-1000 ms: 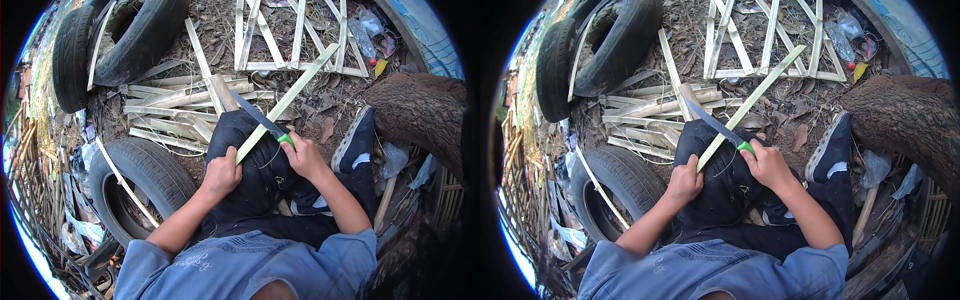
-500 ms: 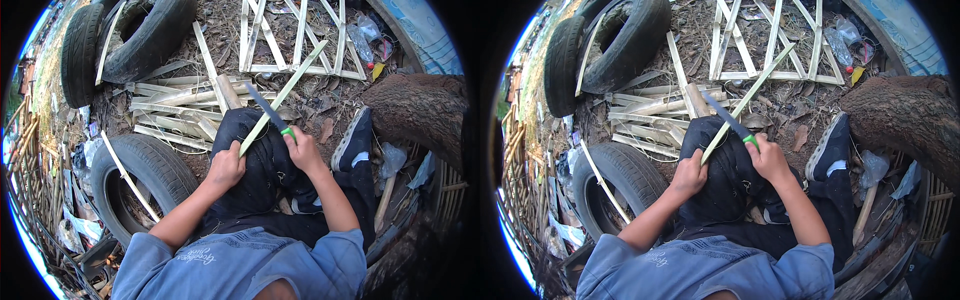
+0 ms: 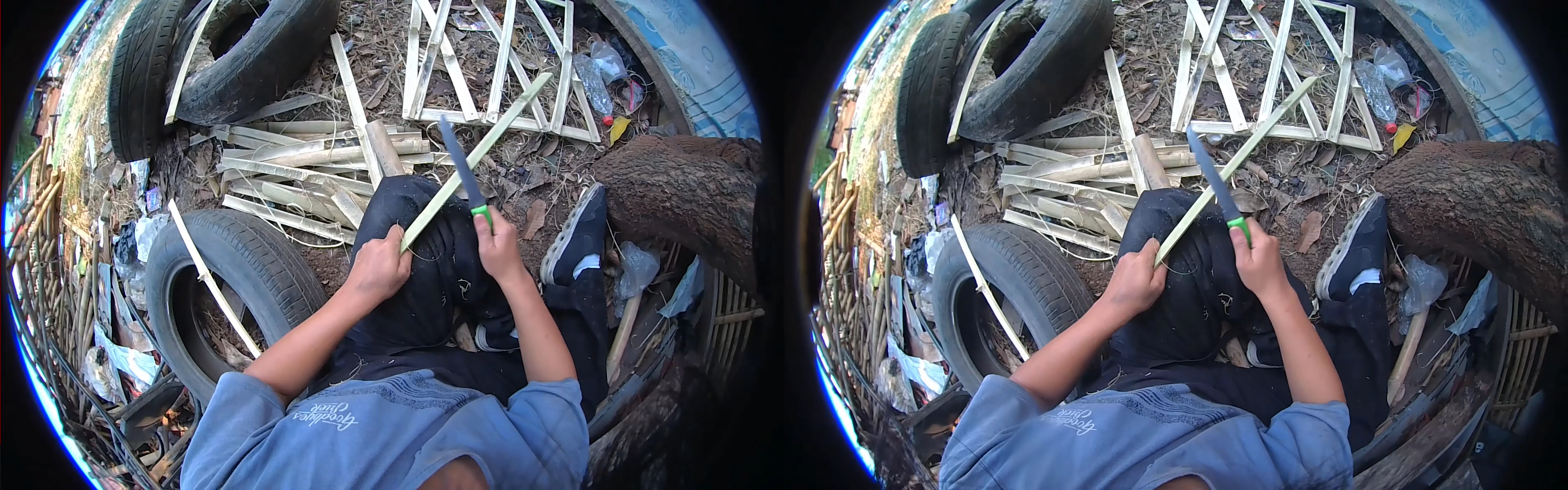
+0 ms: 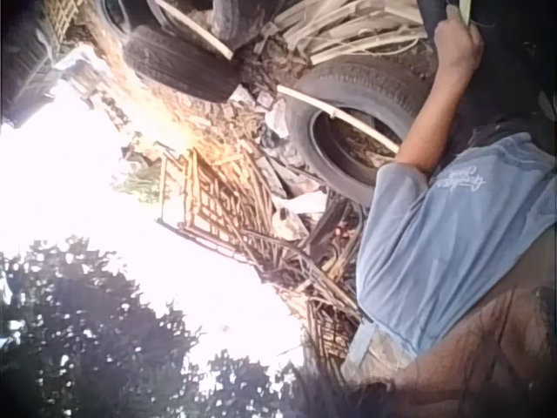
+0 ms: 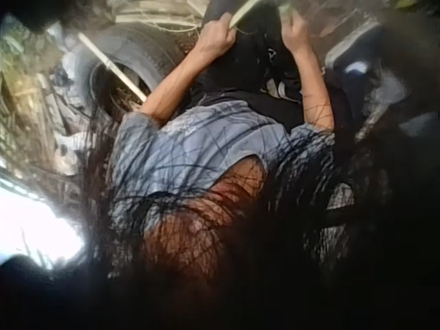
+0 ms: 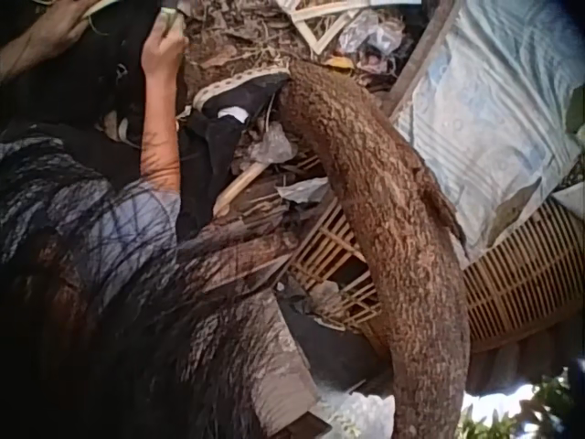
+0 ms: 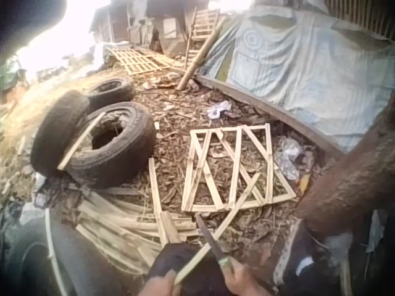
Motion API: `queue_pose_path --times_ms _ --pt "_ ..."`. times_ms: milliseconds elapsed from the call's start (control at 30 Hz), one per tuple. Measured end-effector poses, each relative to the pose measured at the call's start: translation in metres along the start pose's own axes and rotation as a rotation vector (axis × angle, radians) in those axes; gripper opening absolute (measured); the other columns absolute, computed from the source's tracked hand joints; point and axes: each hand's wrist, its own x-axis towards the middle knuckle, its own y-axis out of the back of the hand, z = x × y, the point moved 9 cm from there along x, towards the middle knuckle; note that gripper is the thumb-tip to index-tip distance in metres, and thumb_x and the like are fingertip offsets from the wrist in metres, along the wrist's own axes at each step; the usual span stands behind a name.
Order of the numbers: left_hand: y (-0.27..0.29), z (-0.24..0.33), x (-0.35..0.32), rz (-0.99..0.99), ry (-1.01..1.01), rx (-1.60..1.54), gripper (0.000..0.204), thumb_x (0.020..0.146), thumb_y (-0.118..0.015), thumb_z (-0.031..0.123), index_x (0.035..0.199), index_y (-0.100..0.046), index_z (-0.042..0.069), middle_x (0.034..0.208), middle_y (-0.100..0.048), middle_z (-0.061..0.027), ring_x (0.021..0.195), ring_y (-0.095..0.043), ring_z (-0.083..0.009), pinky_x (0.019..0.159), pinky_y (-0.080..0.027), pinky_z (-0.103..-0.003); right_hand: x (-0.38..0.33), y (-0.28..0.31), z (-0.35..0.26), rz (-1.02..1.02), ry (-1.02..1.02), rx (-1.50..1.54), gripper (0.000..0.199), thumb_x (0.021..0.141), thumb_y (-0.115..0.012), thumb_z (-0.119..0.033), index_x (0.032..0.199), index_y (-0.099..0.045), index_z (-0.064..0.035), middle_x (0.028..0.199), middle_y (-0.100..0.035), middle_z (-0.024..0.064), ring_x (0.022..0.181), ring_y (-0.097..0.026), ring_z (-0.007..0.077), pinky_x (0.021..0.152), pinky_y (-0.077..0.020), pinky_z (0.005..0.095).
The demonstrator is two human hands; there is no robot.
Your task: The person carves a wooden strip using a knife, then fits and ties it into a wooden lattice frame while seated on the ground outdoors.
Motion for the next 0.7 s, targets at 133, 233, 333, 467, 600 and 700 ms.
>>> queue_pose_path --times_ms 133,233,333,467,600,700 --pt "0.005 0.001 -0.001 -0.011 0.011 -0.015 0.018 0.085 -0.056 0.012 0.093 -0.049 -0.004 0.066 -0.059 -0.0303 0.067 -0.06 -0.0496 0.064 -0.048 -0.057 -0.008 -0.002 -0.015 -0.104 0.143 -0.098 0.03 0.097 -0.052 -0.03 0.088 -0.055 -0.001 0.067 -0.058 0.0242 0.069 -0.06 0.0457 0.057 -0.0455 0.049" --pt "0.003 0.004 -0.001 -0.005 0.022 0.0 0.019 0.085 -0.055 0.012 0.093 -0.049 -0.004 0.067 -0.059 -0.0307 0.068 -0.06 -0.05 0.065 -0.048 -0.057 -0.005 0.008 -0.002 -0.024 0.004 -0.012 0.032 0.096 -0.054 -0.033 0.088 -0.055 -0.0027 0.066 -0.058 0.0242 0.07 -0.06 0.0473 0.06 -0.0462 0.0509" --pt "0.002 -0.002 -0.001 -0.007 0.022 0.01 0.02 0.085 -0.055 0.013 0.094 -0.05 -0.004 0.067 -0.059 -0.031 0.069 -0.06 -0.0504 0.067 -0.048 -0.057 -0.015 -0.01 -0.018 -0.2 0.144 -0.179 0.033 0.097 -0.053 -0.034 0.086 -0.055 -0.0028 0.066 -0.059 0.0242 0.071 -0.061 0.0461 0.06 -0.0467 0.0505" --pt "0.003 0.005 -0.001 0.002 0.009 0.001 0.022 0.084 -0.055 0.013 0.097 -0.051 -0.005 0.067 -0.059 -0.0313 0.069 -0.06 -0.0504 0.067 -0.048 -0.057 -0.004 0.0 -0.013 -0.079 0.084 0.032 0.035 0.096 -0.054 -0.035 0.085 -0.056 -0.0018 0.068 -0.059 0.0237 0.07 -0.06 0.0456 0.061 -0.0465 0.0489" --pt "0.004 0.0 -0.004 -0.007 0.016 0.023 0.022 0.085 -0.055 0.014 0.098 -0.053 -0.005 0.069 -0.059 -0.0318 0.071 -0.06 -0.0501 0.068 -0.048 -0.057 -0.016 -0.02 -0.016 -0.236 0.115 -0.126 0.032 0.095 -0.055 -0.035 0.093 -0.061 -0.0036 0.069 -0.059 0.0237 0.072 -0.06 0.0453 0.062 -0.0466 0.0484" --pt "0.003 0.001 -0.004 -0.006 0.032 0.011 0.024 0.086 -0.055 0.015 0.099 -0.054 -0.005 0.072 -0.06 -0.0316 0.074 -0.061 -0.0497 0.07 -0.048 -0.056 -0.017 -0.013 -0.015 -0.153 0.046 -0.015 0.032 0.095 -0.055 -0.036 0.091 -0.06 -0.0043 0.071 -0.06 0.0239 0.074 -0.061 0.0454 0.063 -0.0475 0.0494"
